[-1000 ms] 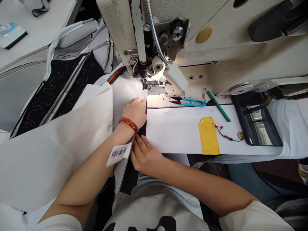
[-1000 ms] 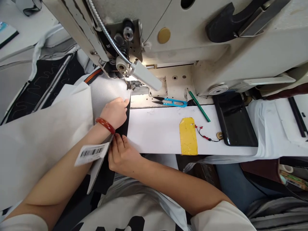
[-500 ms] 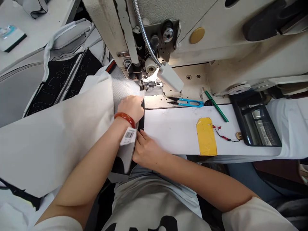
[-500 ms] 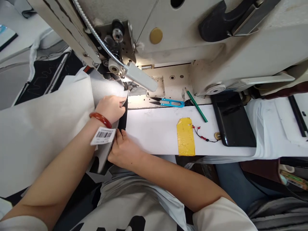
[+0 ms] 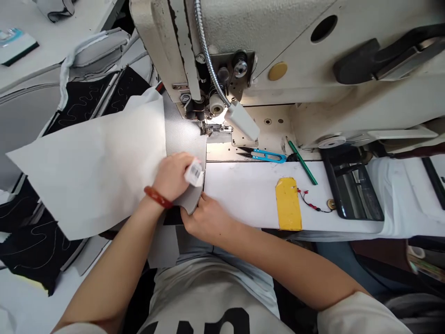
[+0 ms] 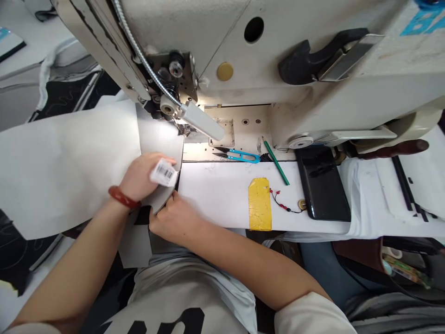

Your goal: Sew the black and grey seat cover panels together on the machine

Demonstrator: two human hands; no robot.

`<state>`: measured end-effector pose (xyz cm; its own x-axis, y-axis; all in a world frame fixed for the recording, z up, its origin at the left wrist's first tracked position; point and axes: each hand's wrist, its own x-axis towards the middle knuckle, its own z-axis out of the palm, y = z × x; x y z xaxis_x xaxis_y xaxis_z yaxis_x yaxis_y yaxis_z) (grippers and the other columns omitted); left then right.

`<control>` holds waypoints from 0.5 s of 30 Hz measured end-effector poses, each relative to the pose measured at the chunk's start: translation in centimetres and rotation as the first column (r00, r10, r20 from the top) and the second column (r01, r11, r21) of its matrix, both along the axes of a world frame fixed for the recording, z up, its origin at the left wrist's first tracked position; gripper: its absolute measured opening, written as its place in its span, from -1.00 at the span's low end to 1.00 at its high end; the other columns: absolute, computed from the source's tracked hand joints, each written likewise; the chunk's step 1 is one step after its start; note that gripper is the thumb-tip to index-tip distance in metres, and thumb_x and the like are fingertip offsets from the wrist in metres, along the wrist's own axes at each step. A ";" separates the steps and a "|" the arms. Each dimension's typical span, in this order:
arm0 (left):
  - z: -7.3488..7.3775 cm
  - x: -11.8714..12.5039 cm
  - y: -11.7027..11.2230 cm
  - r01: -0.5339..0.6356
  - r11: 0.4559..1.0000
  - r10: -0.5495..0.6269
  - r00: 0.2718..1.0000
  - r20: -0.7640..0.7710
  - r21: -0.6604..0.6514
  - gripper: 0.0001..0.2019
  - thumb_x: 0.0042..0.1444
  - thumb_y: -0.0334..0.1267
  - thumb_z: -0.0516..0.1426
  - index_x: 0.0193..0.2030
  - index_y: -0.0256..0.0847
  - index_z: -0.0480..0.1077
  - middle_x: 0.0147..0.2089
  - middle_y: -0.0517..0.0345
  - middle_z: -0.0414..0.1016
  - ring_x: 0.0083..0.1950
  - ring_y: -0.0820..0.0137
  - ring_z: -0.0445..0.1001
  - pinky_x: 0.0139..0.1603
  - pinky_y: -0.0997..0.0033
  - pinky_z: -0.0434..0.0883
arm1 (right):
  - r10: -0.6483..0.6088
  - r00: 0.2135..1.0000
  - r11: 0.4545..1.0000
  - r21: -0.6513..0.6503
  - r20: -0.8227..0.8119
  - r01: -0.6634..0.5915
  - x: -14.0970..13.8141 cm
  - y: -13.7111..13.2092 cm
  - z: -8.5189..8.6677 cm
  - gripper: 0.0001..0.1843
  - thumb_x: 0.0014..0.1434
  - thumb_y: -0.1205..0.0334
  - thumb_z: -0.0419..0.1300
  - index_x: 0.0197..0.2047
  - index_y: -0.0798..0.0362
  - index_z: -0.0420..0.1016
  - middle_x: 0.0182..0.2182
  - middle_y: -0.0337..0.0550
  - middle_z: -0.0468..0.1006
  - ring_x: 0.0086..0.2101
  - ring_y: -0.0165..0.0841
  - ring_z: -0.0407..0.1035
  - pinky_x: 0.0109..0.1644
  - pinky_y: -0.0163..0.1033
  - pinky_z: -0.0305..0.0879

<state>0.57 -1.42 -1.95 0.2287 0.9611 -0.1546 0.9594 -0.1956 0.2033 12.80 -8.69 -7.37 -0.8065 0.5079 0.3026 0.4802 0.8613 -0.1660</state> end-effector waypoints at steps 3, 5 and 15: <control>-1.5 -1.5 -2.1 0.027 0.998 -0.033 0.992 0.125 0.053 -0.65 0.29 -0.32 -0.06 0.02 -0.13 0.50 0.18 0.13 0.52 0.22 0.31 0.40 0.28 0.27 0.31 | -0.015 1.000 1.000 0.017 0.009 0.015 -0.3 -0.4 0.0 -0.68 0.25 0.53 -0.09 -0.26 0.21 0.48 -0.49 0.02 0.53 -0.46 -0.23 0.43 -0.39 -0.13 0.29; -2.4 -2.1 -2.2 0.065 0.995 -0.076 0.983 0.165 0.071 -0.65 0.29 -0.30 -0.05 0.05 -0.13 0.50 0.25 0.17 0.46 0.29 0.34 0.34 0.34 0.28 0.27 | -0.020 0.999 1.000 0.012 0.027 0.020 -0.6 -0.3 0.0 -0.68 0.25 0.53 -0.11 -0.22 0.24 0.47 -0.44 0.04 0.53 -0.47 -0.25 0.42 -0.46 -0.17 0.23; -4.8 -2.9 2.5 0.180 0.948 -0.233 0.954 0.186 0.264 -0.69 0.29 -0.31 -0.03 0.00 -0.15 0.52 0.21 0.10 0.49 0.29 0.23 0.36 0.32 0.04 0.31 | -0.068 0.988 0.997 -0.017 0.137 0.071 -1.2 3.4 0.8 -0.66 0.22 0.60 -0.13 -0.28 0.20 0.45 -0.43 0.05 0.56 -0.44 -0.26 0.43 -0.42 -0.20 0.23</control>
<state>-2.37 1.05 -6.76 0.4281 0.8912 0.1497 0.8321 -0.4534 0.3195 11.63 -5.32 -6.58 -0.8020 0.5694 0.1802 0.5582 0.8220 -0.1130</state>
